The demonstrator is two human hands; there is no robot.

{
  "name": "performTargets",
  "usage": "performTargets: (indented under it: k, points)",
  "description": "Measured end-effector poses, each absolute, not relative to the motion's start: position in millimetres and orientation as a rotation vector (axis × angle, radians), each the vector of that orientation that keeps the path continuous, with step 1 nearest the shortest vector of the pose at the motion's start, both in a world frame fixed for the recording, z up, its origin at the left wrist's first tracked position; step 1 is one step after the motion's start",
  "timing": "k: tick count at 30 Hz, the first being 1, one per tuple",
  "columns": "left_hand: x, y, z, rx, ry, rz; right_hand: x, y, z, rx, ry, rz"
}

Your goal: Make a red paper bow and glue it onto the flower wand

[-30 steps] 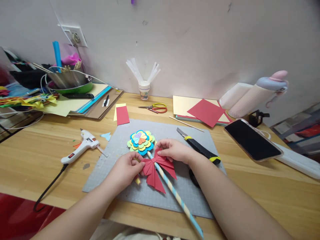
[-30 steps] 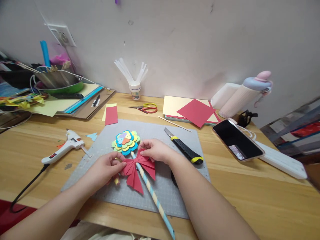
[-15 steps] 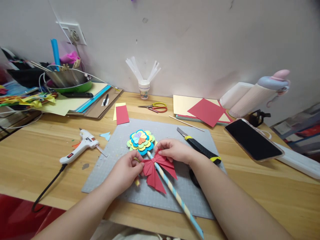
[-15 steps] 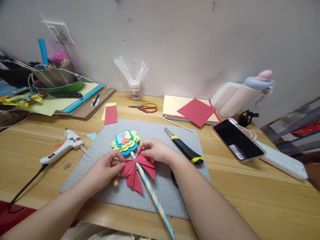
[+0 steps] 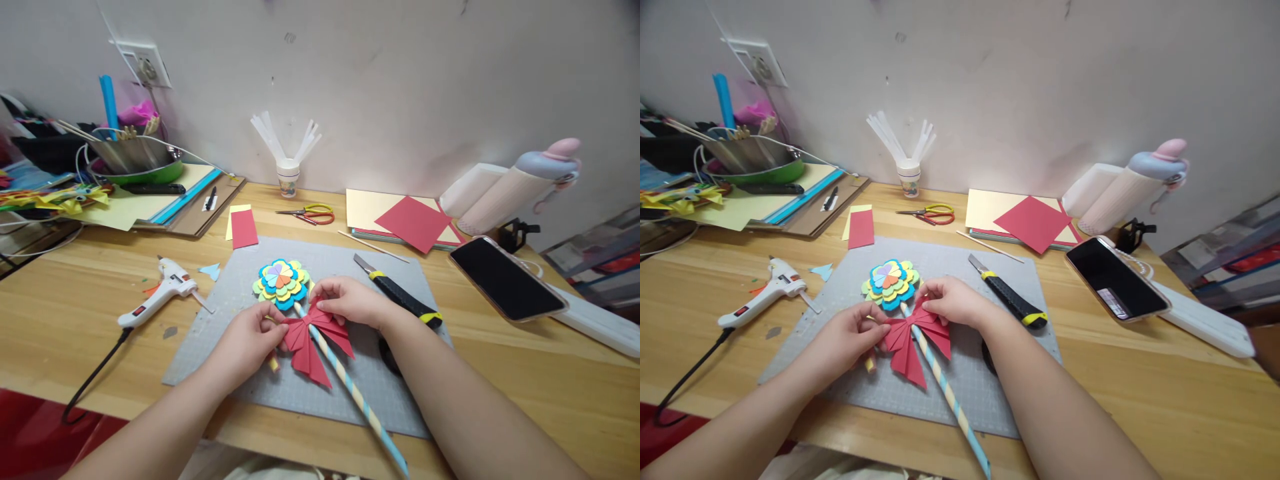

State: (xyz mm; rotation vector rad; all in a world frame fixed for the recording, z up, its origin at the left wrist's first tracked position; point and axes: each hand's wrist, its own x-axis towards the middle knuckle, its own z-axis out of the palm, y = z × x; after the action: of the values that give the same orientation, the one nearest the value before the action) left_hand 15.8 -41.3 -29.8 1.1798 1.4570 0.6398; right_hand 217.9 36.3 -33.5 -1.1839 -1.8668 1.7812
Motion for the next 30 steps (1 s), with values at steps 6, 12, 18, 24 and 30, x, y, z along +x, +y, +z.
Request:
performTargets:
  k: [6,12,18,24,30]
  points:
    - [8.9,-46.5,-16.7,1.397,1.679,0.645,221.7,35.2,-24.1,-1.343,-1.975,1.48]
    - [14.1,-50.3,-12.0,2.348,1.561,0.62,234.9,22.2,14.4,-1.532,-2.063,0.991]
    - [11.2,-47.7,-23.1,2.657,1.469,0.518,241.9,-39.9,53.9,-1.824,-2.582,0.818]
    - [13.0,-47.4,-20.0,2.739,1.43,0.488,242.7,-83.3,19.0,-2.04,-2.485,0.866]
    - [19.1,-50.0,-18.1,2.733,1.423,0.508,245.2,-104.6,-7.7,-1.951,-2.26,1.043]
